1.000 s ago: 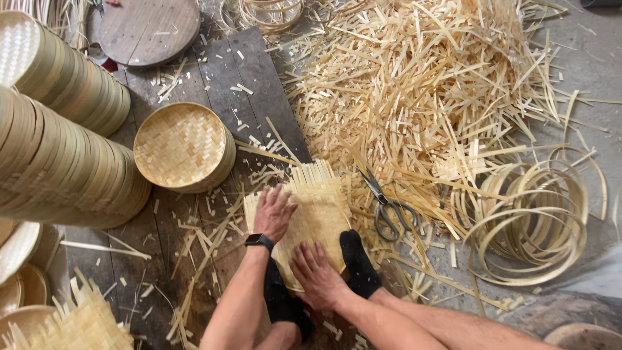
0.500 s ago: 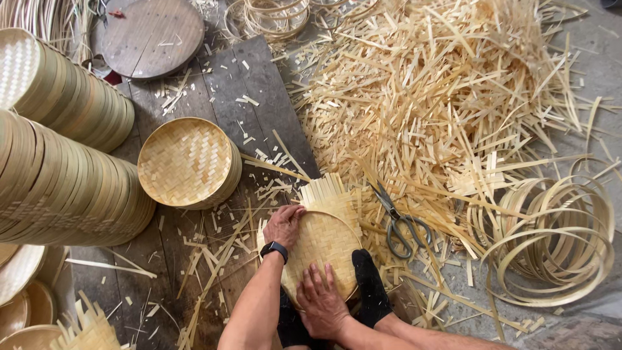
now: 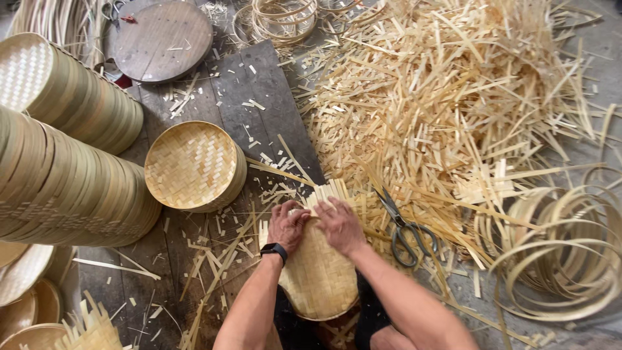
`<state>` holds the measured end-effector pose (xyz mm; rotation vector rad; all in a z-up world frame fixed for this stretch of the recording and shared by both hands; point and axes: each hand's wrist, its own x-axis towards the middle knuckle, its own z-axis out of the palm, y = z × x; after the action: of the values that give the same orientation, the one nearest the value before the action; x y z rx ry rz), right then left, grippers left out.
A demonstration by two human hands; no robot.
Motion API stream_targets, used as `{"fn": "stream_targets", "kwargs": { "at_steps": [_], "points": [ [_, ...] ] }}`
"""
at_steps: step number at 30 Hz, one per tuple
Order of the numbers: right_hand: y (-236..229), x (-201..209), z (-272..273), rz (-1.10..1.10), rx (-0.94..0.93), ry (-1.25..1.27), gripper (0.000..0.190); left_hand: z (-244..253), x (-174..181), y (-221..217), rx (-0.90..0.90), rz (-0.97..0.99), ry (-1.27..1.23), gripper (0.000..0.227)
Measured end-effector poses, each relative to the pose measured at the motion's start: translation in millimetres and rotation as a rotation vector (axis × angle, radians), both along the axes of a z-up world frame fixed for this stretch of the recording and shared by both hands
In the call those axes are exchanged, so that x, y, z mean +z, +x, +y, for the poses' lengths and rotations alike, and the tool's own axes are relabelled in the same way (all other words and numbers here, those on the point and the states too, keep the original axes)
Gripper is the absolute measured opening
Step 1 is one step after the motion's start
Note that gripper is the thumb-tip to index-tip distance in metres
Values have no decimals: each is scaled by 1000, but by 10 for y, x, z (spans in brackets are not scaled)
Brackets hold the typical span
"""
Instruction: The person weaves bamboo strips into a mat and uses shears to trim them into a circular shape around a wooden mold. They then attach a bamboo ring to the base to form a steamer component.
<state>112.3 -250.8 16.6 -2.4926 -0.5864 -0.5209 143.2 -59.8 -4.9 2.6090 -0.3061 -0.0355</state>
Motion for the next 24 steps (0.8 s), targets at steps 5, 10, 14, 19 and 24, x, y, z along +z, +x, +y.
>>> {"fn": "stream_targets", "kwargs": {
  "at_steps": [5,10,14,19,24],
  "points": [
    [287,-174,-119,510,24,112,26,-92,-46,85,29,319,51,45],
    [449,-297,-140,994,-116,218,36,-102,-188,298,211,692,-21,54],
    [295,-444,-117,532,-71,170,45,-68,-331,440,230,777,-193,61],
    [56,-362,-175,937,-471,-20,64,-20,-373,430,265,767,-266,66],
    [191,-302,-156,1250,-538,138,72,-92,-297,412,275,731,-219,57]
  ]
}}
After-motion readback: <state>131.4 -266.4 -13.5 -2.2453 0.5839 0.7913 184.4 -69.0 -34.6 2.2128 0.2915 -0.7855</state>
